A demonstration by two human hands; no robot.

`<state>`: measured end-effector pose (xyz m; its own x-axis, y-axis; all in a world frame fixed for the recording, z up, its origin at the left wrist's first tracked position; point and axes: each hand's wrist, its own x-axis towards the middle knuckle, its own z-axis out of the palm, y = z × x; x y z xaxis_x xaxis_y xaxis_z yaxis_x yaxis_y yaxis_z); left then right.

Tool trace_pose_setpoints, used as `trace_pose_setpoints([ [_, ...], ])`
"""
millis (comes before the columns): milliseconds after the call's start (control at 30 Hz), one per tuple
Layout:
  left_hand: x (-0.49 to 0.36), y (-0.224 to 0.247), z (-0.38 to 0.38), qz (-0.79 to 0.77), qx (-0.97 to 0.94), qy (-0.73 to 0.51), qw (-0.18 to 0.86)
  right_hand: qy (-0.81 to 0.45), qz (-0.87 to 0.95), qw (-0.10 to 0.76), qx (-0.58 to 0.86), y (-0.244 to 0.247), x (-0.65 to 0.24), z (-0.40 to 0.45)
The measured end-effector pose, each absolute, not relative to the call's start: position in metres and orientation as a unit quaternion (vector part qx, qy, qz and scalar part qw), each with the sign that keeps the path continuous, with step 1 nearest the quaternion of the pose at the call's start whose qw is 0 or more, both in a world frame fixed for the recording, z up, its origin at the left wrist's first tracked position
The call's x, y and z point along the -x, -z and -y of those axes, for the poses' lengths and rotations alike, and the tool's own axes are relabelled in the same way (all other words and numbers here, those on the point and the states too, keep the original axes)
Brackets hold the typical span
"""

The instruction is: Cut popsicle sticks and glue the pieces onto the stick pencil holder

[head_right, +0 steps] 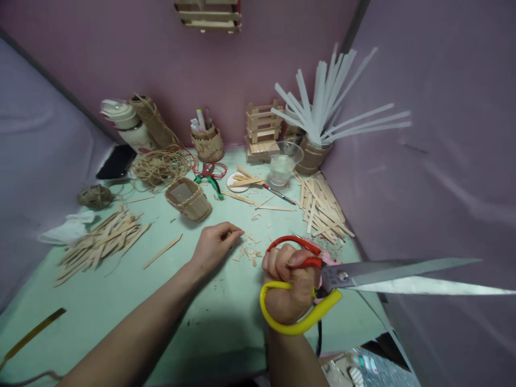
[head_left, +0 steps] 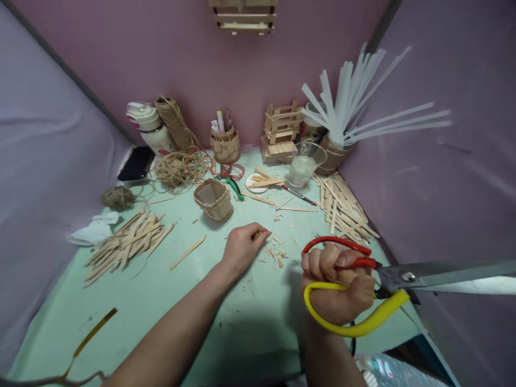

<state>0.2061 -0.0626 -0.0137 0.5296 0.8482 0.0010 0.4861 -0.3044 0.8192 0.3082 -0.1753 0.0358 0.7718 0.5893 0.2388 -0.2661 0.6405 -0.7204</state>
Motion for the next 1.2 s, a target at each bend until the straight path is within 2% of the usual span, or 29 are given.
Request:
trace_pose_setpoints([
  [300, -0.15, -0.015, 0.075, -0.454, -0.768, -0.269, 0.364, -0.277, 0.257, 0.864, 0.332, -0.028, -0.307, 0.178],
  [433, -0.098, -0.019, 0.059, -0.534, -0.737, -0.32, 0.265, -0.285, 0.253, 0.863, 0.332, -0.029, -0.307, 0.177],
  [533, -0.067, -0.017, 0.045, -0.58, -0.752, -0.232, 0.208, -0.301, 0.254, 0.86, 0.324, -0.031, -0.306, 0.176],
  [667, -0.051, -0.01, 0.038, -0.586, -0.773, -0.105, 0.221, -0.306, 0.254, 0.859, 0.323, -0.031, -0.303, 0.175],
  [767, -0.054, -0.009, 0.039, -0.587, -0.771, -0.078, 0.233, -0.303, 0.256, 0.858, 0.326, -0.029, -0.302, 0.173],
  [867, -0.067, -0.018, 0.045, -0.577, -0.745, -0.11, 0.315, -0.304, 0.254, 0.855, 0.334, -0.027, -0.3, 0.171],
  [1000, -0.102, -0.035, 0.066, -0.483, -0.571, -0.231, 0.622, -0.32, 0.246, 0.84, 0.363, -0.027, -0.294, 0.167],
  [1067, -0.123, -0.039, 0.078, -0.44, -0.446, -0.261, 0.734, -0.326, 0.244, 0.822, 0.398, -0.027, -0.291, 0.167],
  [1200, -0.156, -0.032, 0.092, -0.412, -0.318, -0.296, 0.801, -0.284, 0.239, 0.765, 0.526, -0.022, -0.291, 0.177],
])
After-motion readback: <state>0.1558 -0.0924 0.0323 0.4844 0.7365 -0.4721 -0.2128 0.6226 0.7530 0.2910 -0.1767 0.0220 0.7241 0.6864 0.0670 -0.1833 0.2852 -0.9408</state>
